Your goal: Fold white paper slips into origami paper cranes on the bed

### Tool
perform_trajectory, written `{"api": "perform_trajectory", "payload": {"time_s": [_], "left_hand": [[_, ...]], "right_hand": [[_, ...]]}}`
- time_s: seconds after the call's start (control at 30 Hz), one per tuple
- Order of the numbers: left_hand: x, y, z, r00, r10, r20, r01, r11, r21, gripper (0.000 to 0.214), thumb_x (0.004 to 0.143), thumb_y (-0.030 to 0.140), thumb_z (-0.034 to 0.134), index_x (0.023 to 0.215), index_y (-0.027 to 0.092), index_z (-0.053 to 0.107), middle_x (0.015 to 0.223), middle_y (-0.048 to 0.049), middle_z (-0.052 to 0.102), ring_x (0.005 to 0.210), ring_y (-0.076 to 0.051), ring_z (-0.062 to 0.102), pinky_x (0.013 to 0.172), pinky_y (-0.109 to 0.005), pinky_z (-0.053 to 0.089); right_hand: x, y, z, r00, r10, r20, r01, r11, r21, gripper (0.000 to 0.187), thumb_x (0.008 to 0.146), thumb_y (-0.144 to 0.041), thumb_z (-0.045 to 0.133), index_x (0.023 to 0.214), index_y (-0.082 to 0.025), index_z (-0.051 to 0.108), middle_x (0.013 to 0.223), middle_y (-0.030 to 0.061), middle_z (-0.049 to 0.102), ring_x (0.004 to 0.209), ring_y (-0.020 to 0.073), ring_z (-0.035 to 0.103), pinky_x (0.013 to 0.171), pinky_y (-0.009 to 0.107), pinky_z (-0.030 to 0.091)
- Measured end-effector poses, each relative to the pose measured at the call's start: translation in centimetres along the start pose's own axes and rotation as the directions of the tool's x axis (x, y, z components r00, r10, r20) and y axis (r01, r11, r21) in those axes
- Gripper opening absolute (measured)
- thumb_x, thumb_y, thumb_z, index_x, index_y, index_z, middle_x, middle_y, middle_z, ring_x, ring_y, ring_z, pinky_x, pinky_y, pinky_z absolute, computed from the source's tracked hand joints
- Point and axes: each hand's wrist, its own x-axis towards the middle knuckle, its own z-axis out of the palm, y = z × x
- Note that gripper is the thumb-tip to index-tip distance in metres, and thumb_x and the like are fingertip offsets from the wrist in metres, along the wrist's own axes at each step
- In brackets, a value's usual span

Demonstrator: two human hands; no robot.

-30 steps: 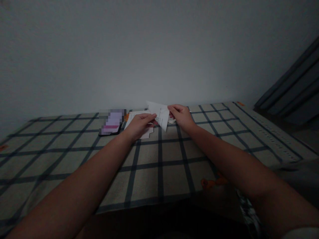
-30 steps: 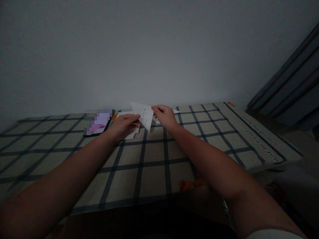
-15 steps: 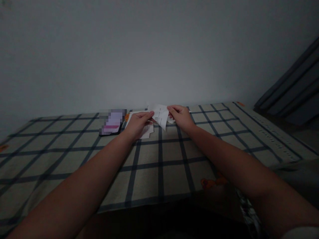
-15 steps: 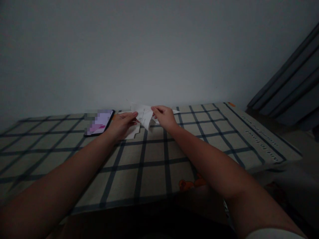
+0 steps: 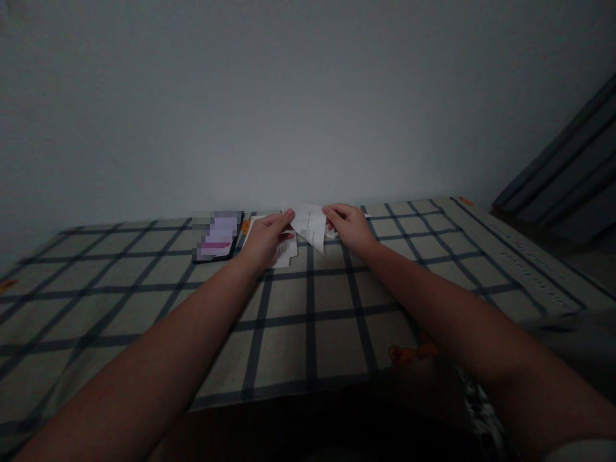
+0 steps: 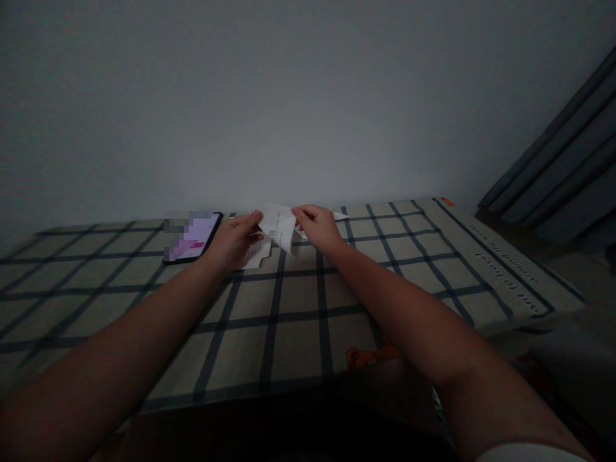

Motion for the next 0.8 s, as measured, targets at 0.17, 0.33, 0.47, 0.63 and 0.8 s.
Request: {"api": "perform_trajectory", "payload": {"time_s": [0.17, 0.33, 0.47, 0.63, 0.8], "left_hand": [[-0.1, 0.2, 0.0, 1.0, 0.016, -0.026, -0.016, 0.999, -0.027, 0.04, 0.064, 0.053, 0.081, 0.075, 0.016, 0.073, 0.086, -0.0071, 0.073, 0.077, -0.016, 0.064, 0.069, -0.026, 0.048], [-0.3, 0.8, 0.4, 0.995, 0.014, -0.095, -0.019, 0.998, -0.057, 0.043, 0.06, 0.055, 0.083, 0.076, 0.017, 0.072, 0.085, -0.0061, 0.072, 0.08, -0.017, 0.064, 0.07, -0.027, 0.048], [-0.4, 1.0, 0.5, 0.994, 0.016, -0.107, -0.024, 0.997, -0.071, 0.041, 0.059, 0.054, 0.084, 0.074, 0.017, 0.071, 0.086, -0.0055, 0.072, 0.083, -0.017, 0.064, 0.071, -0.026, 0.047], [-0.2, 1.0, 0.2, 0.99, 0.024, -0.139, -0.04, 0.993, -0.111, 0.042, 0.062, 0.05, 0.083, 0.09, 0.02, 0.075, 0.099, -0.0059, 0.074, 0.095, -0.019, 0.065, 0.074, -0.025, 0.046], [0.1, 0.8, -0.1, 0.988, 0.044, -0.15, -0.062, 0.991, -0.116, 0.039, 0.065, 0.048, 0.082, 0.092, 0.02, 0.076, 0.099, -0.0056, 0.074, 0.095, -0.018, 0.065, 0.075, -0.026, 0.044]], "right_hand": [[-0.2, -0.1, 0.0, 1.0, -0.011, 0.006, 0.011, 1.0, 0.0, 0.033, 0.085, -0.047, 0.06, 0.076, -0.017, 0.069, 0.064, 0.0002, 0.059, 0.057, 0.0112, 0.051, 0.057, 0.026, 0.04], [-0.2, -0.1, -0.1, 0.999, -0.042, 0.021, 0.043, 0.998, -0.051, 0.033, 0.086, -0.047, 0.059, 0.078, -0.017, 0.07, 0.066, 0.0011, 0.061, 0.06, 0.0122, 0.053, 0.058, 0.026, 0.04], [-0.2, -0.2, -0.1, 0.998, -0.049, 0.027, 0.051, 0.996, -0.067, 0.034, 0.087, -0.047, 0.058, 0.076, -0.017, 0.069, 0.066, 0.001, 0.061, 0.06, 0.0121, 0.053, 0.059, 0.026, 0.04], [-0.2, -0.1, -0.1, 0.996, -0.082, 0.032, 0.084, 0.993, -0.081, 0.033, 0.088, -0.045, 0.057, 0.076, -0.016, 0.069, 0.066, 0.0012, 0.061, 0.06, 0.0121, 0.053, 0.06, 0.026, 0.04], [-0.1, 0.2, -0.2, 0.996, -0.086, 0.035, 0.089, 0.99, -0.105, 0.033, 0.089, -0.044, 0.057, 0.079, -0.016, 0.071, 0.067, 0.0017, 0.062, 0.061, 0.0118, 0.053, 0.06, 0.026, 0.04]]}}
